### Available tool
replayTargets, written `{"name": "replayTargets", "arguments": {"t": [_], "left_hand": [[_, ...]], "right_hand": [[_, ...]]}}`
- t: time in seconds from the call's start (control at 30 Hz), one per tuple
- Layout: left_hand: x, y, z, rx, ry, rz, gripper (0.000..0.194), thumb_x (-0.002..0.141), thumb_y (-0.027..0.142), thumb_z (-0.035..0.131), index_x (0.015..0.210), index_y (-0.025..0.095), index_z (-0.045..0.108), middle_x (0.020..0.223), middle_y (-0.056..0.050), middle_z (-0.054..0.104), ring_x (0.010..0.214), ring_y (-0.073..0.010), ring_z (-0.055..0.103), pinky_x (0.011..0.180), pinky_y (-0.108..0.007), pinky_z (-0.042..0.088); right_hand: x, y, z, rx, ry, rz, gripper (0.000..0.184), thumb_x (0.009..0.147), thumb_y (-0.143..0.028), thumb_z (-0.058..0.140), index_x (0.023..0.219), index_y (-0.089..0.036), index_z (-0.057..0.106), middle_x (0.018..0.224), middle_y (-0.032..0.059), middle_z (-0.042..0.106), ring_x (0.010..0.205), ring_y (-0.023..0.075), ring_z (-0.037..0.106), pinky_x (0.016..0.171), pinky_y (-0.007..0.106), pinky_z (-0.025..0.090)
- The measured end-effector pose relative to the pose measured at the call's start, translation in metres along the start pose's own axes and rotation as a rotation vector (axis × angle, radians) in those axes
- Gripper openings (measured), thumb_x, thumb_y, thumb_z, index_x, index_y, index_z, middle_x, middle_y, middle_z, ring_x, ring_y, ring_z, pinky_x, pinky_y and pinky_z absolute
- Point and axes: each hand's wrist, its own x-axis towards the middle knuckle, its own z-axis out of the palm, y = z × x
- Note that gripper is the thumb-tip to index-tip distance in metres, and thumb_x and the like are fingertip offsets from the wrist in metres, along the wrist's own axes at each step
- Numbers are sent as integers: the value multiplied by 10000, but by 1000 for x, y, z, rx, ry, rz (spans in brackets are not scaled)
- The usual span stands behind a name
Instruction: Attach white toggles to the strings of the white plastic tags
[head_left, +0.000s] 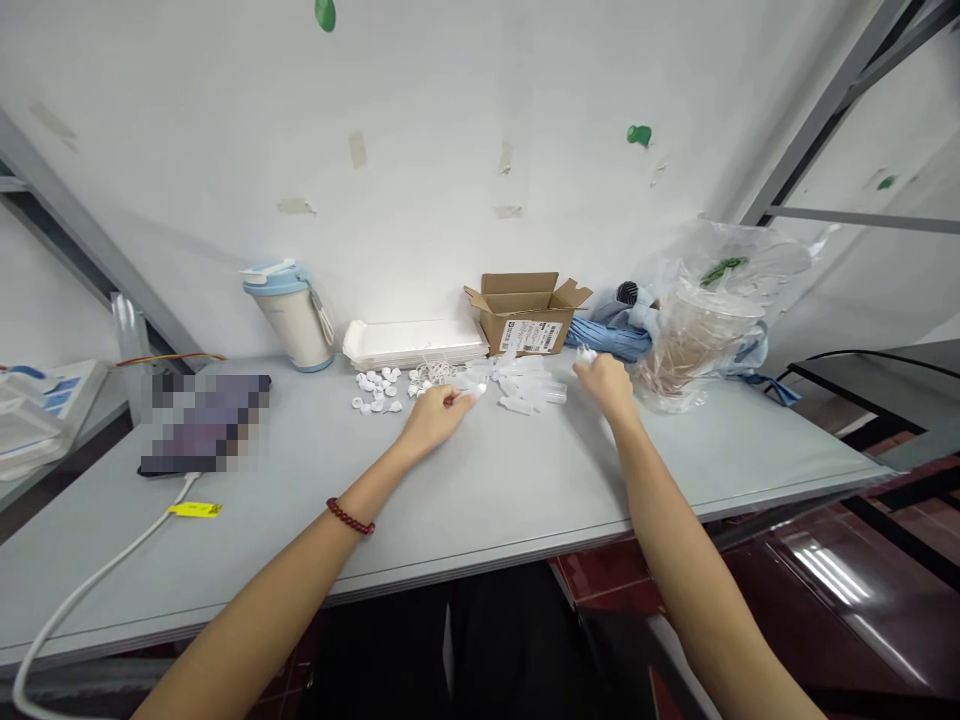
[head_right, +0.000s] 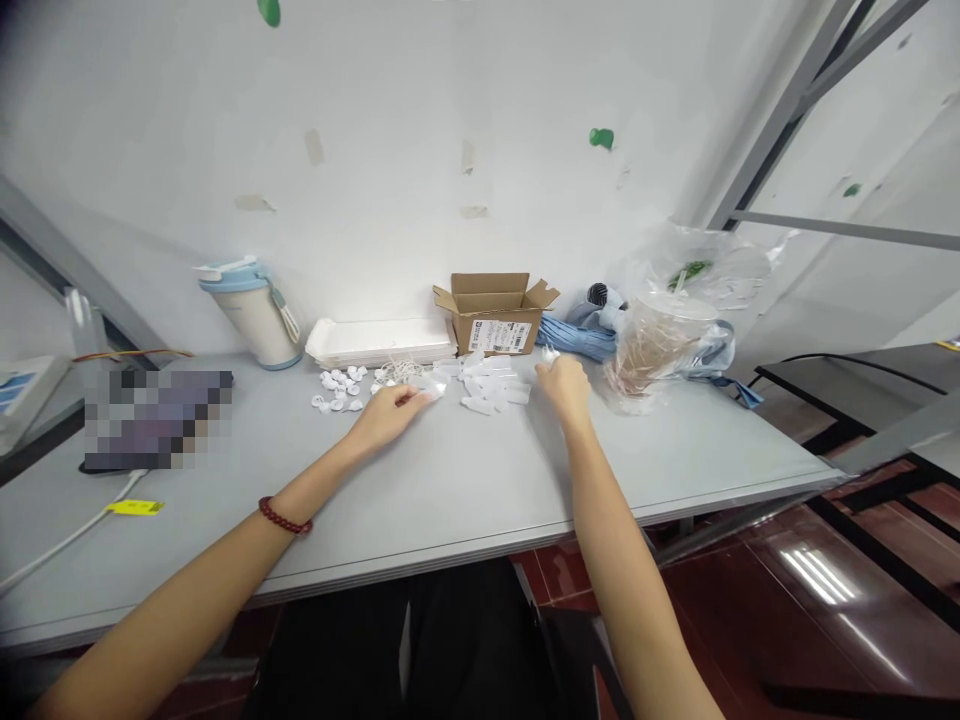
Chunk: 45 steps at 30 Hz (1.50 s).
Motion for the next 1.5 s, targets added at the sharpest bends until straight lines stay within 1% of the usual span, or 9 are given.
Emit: {"name": "replayTargets", "arguments": {"t": [0.1, 0.2, 0.3, 0.4, 0.6, 0.73, 0.83, 1.27, 1.5], "left_hand": [[0, 6, -5, -356, 41, -91, 326, 751, 485, 552, 687, 167, 585, 598, 33, 433, 572, -105, 406, 508, -217, 327], [-1, 8, -8, -522, 2, -102, 337, 708, 507, 608, 752, 174, 632, 648, 23, 470, 597, -100, 413, 493, -195, 338], [-3, 7, -7, -493, -74, -53, 326, 730, 482, 587, 706, 161, 638, 654, 6, 525, 605, -104, 442, 500, -199, 346], [-6, 7, -5, -257, -157, 77, 382, 801, 412, 492, 543, 143, 579, 552, 0, 528, 546, -104, 442, 524, -223, 346], [-2, -1, -11, 192, -117, 352, 257, 809, 269, 478, 738, 177, 707, 718, -20, 658, 665, -152, 551, 677, -266, 412], [10, -18, -12, 409, 141, 310, 297, 791, 219, 529, 1052, 138, 647, 1018, -103, 630, 975, -246, 552, 870, -367, 434], [18, -28, -7, 536, 137, 353, 369, 789, 188, 538, 1146, 107, 584, 1150, -139, 575, 1098, -284, 481, 946, -416, 408], [21, -23, 7, 467, 34, 366, 339, 786, 145, 574, 1122, 103, 601, 1161, -128, 593, 1134, -272, 468, 987, -405, 395], [16, -23, 10, 471, 31, 272, 304, 807, 87, 472, 1061, 114, 638, 1015, -140, 607, 983, -258, 575, 888, -396, 458]], "right_hand": [[-18, -32, 6, 487, -38, -113, 275, 818, -383, 449, 905, -136, 531, 847, 99, 614, 715, 190, 598, 555, 282, 448], [-47, -62, 19, 1008, -480, -321, 301, 784, -473, 531, 841, -178, 506, 805, 37, 584, 625, 133, 563, 463, 232, 427], [-74, -77, 29, 1177, -814, -412, 364, 751, -516, 602, 874, -184, 523, 867, 42, 594, 702, 136, 599, 509, 228, 474], [-86, -80, 35, 1231, -935, -418, 374, 746, -525, 622, 855, -186, 505, 818, 33, 610, 715, 144, 615, 548, 246, 504], [-74, -73, 34, 1130, -870, -433, 302, 662, -361, 717, 784, -159, 529, 691, 6, 598, 598, 119, 578, 492, 231, 482], [-59, -69, 29, 1063, -523, -389, 186, 632, -240, 659, 705, -166, 504, 548, -41, 537, 488, 98, 516, 462, 231, 462], [-53, -67, 27, 1017, -346, -315, 155, 587, -173, 603, 683, -174, 482, 534, -48, 541, 454, 97, 513, 453, 234, 458], [-66, -73, 25, 989, -592, -375, 215, 593, -216, 598, 780, -178, 500, 650, -15, 588, 530, 155, 602, 414, 251, 478], [-59, -69, 35, 884, -467, -429, 176, 607, -206, 565, 751, -209, 464, 534, -40, 569, 489, 172, 579, 491, 303, 484]]}}
